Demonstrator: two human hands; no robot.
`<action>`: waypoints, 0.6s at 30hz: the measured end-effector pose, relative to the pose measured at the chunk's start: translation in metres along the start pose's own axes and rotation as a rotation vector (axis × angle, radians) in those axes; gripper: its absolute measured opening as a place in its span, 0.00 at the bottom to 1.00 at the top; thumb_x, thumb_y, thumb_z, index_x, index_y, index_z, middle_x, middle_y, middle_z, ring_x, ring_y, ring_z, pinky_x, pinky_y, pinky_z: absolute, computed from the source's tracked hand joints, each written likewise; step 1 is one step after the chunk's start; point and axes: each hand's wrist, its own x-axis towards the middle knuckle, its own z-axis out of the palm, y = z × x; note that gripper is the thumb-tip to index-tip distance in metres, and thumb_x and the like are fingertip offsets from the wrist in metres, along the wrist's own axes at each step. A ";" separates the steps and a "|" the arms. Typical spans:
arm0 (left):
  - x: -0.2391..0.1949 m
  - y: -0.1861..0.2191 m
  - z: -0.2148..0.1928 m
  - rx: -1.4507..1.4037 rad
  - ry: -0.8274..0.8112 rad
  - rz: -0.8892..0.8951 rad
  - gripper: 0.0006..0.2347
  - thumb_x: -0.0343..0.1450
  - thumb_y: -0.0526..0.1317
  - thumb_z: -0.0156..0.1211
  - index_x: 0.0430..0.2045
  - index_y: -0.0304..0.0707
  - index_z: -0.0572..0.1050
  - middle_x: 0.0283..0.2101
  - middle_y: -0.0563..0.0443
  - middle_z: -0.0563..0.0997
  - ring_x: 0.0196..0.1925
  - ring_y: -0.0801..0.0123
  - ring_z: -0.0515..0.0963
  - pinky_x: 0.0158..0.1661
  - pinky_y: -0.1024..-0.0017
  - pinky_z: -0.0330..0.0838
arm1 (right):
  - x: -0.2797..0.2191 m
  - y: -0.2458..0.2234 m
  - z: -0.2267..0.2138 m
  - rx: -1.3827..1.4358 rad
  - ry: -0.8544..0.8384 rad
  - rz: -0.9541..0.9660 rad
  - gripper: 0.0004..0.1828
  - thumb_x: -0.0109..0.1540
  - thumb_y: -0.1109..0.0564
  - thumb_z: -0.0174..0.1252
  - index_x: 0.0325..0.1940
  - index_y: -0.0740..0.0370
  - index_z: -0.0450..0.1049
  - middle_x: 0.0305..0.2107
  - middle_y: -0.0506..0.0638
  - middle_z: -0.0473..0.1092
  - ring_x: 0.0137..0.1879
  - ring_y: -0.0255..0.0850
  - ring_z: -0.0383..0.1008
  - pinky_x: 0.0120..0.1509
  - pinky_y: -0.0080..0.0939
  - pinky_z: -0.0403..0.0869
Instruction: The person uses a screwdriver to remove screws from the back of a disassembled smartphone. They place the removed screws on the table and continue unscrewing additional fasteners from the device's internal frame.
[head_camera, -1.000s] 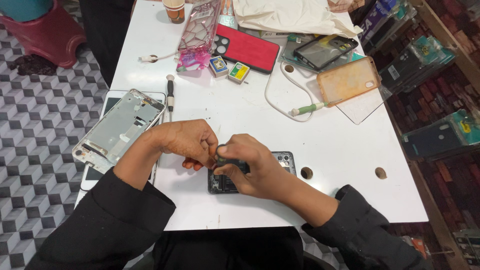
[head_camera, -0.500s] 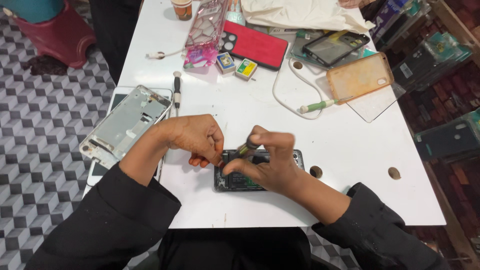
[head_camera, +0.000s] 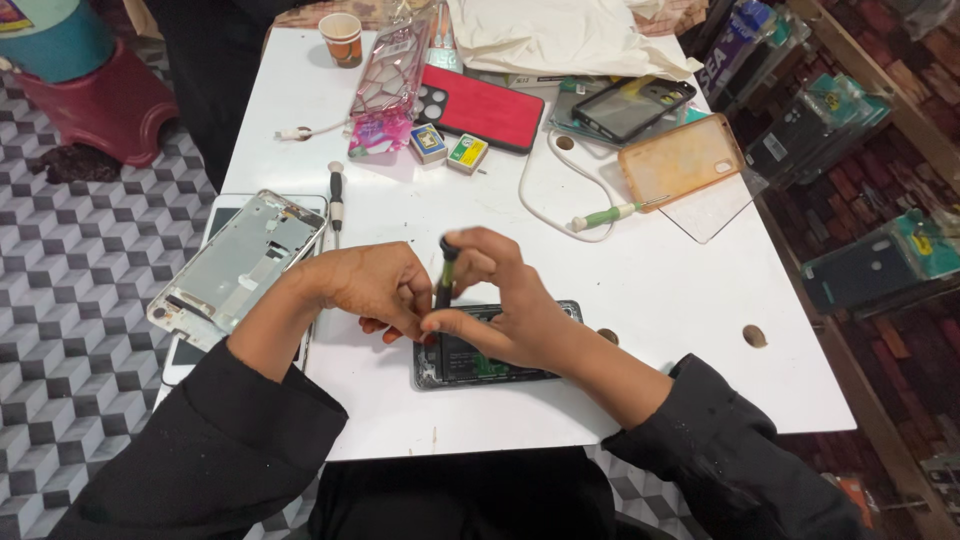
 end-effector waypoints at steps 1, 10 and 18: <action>0.000 0.000 0.000 0.000 -0.004 0.016 0.07 0.60 0.35 0.73 0.20 0.28 0.82 0.15 0.47 0.80 0.12 0.74 0.72 0.15 0.76 0.63 | -0.001 -0.002 -0.003 0.030 0.000 -0.033 0.42 0.63 0.65 0.66 0.72 0.61 0.45 0.43 0.56 0.69 0.50 0.45 0.77 0.60 0.47 0.77; 0.000 0.001 0.001 0.064 0.000 -0.009 0.08 0.61 0.36 0.73 0.23 0.28 0.83 0.15 0.47 0.80 0.13 0.74 0.73 0.16 0.77 0.66 | 0.005 0.004 -0.009 0.153 0.022 -0.028 0.36 0.62 0.65 0.68 0.66 0.60 0.54 0.42 0.54 0.72 0.45 0.39 0.80 0.55 0.42 0.80; 0.000 0.003 0.002 0.044 -0.016 0.004 0.10 0.62 0.36 0.73 0.23 0.24 0.81 0.16 0.46 0.80 0.14 0.72 0.77 0.17 0.74 0.71 | 0.010 0.011 -0.037 0.424 -0.033 0.105 0.13 0.72 0.70 0.51 0.52 0.60 0.56 0.51 0.58 0.75 0.60 0.40 0.76 0.66 0.42 0.76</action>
